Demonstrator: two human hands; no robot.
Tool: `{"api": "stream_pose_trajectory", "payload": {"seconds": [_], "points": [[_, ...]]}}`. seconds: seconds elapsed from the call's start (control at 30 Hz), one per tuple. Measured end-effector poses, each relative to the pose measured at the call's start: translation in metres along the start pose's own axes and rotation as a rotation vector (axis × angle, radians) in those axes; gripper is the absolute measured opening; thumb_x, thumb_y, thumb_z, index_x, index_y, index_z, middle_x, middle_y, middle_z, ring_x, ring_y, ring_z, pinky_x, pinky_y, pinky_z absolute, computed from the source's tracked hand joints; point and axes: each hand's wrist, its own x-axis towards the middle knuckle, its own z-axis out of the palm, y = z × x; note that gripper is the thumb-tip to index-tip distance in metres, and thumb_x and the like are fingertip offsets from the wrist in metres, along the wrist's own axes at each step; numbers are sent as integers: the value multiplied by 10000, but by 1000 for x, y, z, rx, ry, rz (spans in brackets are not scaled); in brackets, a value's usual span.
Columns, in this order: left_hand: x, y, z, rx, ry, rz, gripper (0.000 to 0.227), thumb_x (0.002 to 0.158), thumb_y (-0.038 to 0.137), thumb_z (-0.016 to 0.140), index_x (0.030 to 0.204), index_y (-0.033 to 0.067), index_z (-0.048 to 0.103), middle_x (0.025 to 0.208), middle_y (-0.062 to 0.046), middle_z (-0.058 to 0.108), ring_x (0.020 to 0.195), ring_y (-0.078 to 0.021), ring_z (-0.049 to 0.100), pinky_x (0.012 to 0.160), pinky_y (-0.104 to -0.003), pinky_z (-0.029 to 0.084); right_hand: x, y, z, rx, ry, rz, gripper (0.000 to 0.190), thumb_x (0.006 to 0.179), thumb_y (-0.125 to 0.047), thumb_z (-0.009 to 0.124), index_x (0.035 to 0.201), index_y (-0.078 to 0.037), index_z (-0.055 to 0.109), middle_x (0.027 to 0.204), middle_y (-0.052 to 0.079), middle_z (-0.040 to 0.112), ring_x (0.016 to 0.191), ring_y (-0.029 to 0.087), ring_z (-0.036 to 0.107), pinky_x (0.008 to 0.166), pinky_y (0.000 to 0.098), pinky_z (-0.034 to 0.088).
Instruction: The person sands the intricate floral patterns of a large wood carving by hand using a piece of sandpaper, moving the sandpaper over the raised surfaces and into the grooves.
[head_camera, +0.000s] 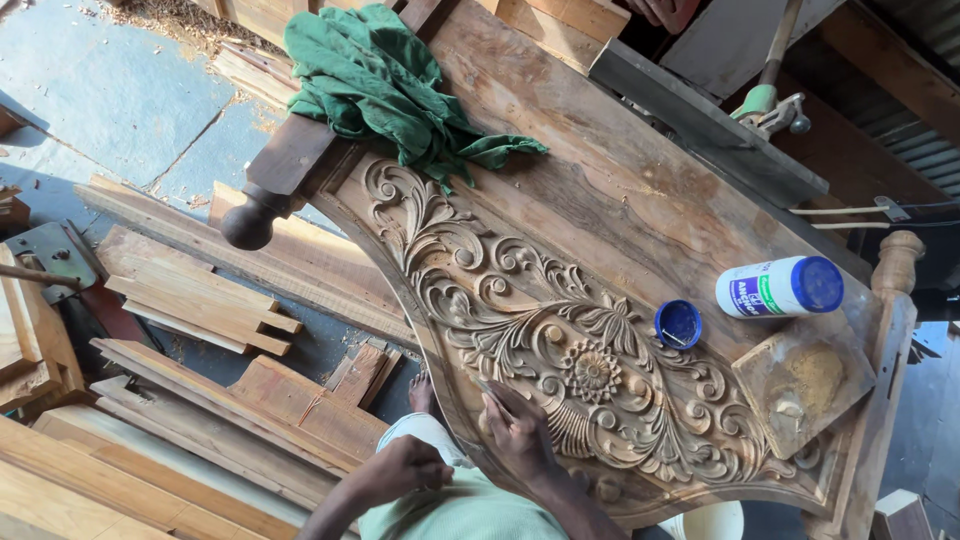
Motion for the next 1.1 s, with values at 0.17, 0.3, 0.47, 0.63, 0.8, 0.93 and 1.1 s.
{"api": "stream_pose_trajectory", "payload": {"seconds": [0.17,0.3,0.47,0.63,0.8,0.93,1.1], "points": [[2,-71,-39,-292,386,-249,305,864,329,797,868,24,782,728,-50,729,699,-121,657,675,-279,517,6,16,22,-368,63,-397,325,890,15,686,1207,-52,712,1248,170,736,1157,309,715,876,339,615],[-1,-136,-48,-329,568,-181,270,825,276,824,805,12,769,689,-48,703,644,-121,606,621,-281,482,2,2,23,-360,-5,-320,571,758,183,621,1300,12,670,1306,213,702,1203,339,691,945,366,596],[-16,-190,-48,-224,673,-334,308,844,260,832,762,-19,731,619,-46,613,566,-116,514,539,-300,397,12,-21,35,-435,-37,-295,686,679,205,596,1355,85,603,1328,258,669,1246,393,641,1082,438,514],[-36,-205,-39,-233,694,-375,225,832,217,808,778,8,747,589,-44,625,534,-110,509,520,-297,397,11,-17,36,-457,-50,-242,572,756,198,557,1311,71,616,1304,233,683,1250,356,659,1114,413,527],[-35,-199,-34,-189,655,-474,270,839,258,824,827,-9,786,598,-48,632,545,-113,529,544,-290,411,12,-5,13,-262,-118,-149,550,772,185,562,1279,6,677,1290,206,712,1202,325,699,1060,381,546],[-33,-200,-33,-267,703,-430,304,871,265,781,847,-38,799,628,-53,653,568,-121,550,550,-299,438,16,-10,20,-203,-22,-63,462,863,137,628,1295,-20,677,1283,190,715,1190,301,710,1040,344,568],[-15,-194,-40,-264,712,-429,255,900,229,762,987,-4,819,722,-100,752,627,-140,631,594,-309,496,21,-15,21,-236,-88,-96,565,754,159,616,1295,0,650,1275,211,708,1177,330,701,1063,385,549]]}}
